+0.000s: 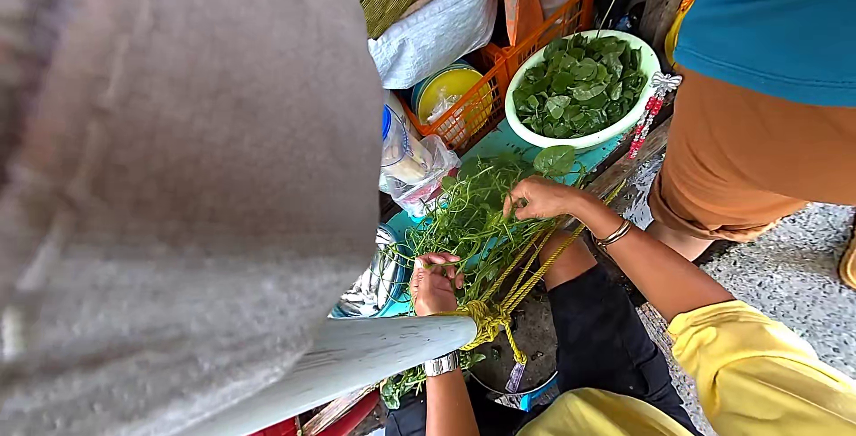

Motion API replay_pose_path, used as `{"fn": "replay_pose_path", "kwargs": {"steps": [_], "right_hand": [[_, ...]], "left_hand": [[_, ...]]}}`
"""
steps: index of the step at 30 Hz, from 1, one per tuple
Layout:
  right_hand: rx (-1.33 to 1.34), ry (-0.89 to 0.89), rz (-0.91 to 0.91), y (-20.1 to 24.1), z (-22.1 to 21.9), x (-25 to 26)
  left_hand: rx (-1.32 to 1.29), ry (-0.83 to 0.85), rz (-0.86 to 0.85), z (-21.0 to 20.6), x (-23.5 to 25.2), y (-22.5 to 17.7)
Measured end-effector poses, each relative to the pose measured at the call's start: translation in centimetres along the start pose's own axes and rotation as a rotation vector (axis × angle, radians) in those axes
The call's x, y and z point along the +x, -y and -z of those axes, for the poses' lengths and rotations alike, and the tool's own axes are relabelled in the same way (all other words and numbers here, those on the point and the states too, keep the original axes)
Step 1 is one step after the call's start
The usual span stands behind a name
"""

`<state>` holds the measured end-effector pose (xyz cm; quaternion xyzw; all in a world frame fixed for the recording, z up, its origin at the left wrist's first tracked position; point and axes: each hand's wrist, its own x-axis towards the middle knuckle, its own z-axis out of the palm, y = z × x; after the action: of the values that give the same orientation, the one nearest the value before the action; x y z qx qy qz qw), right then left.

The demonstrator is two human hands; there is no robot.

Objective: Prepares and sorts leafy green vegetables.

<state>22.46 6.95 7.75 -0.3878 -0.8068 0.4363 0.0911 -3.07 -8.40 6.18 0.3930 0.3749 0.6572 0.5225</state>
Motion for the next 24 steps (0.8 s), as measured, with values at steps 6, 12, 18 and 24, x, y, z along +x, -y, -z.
{"fn": "replay_pose_path", "kwargs": {"steps": [6,12,18,24], "right_hand": [[-0.226,0.191,-0.071,1.8,0.4,0.2],[-0.305,0.247,-0.028,1.8,0.1,0.0],[-0.221,-0.100,-0.009,0.0,-0.7,-0.8],[0.065,-0.573,0.037,-1.8,-2.3,-1.5]], "left_hand": [[-0.027,0.005,0.008,0.3,0.0,0.0],[-0.032,-0.035,0.074,0.4,0.0,-0.8],[-0.004,0.081,0.109,0.5,-0.1,-1.5],[0.152,0.231,0.080,0.7,-0.4,-1.1]]}}
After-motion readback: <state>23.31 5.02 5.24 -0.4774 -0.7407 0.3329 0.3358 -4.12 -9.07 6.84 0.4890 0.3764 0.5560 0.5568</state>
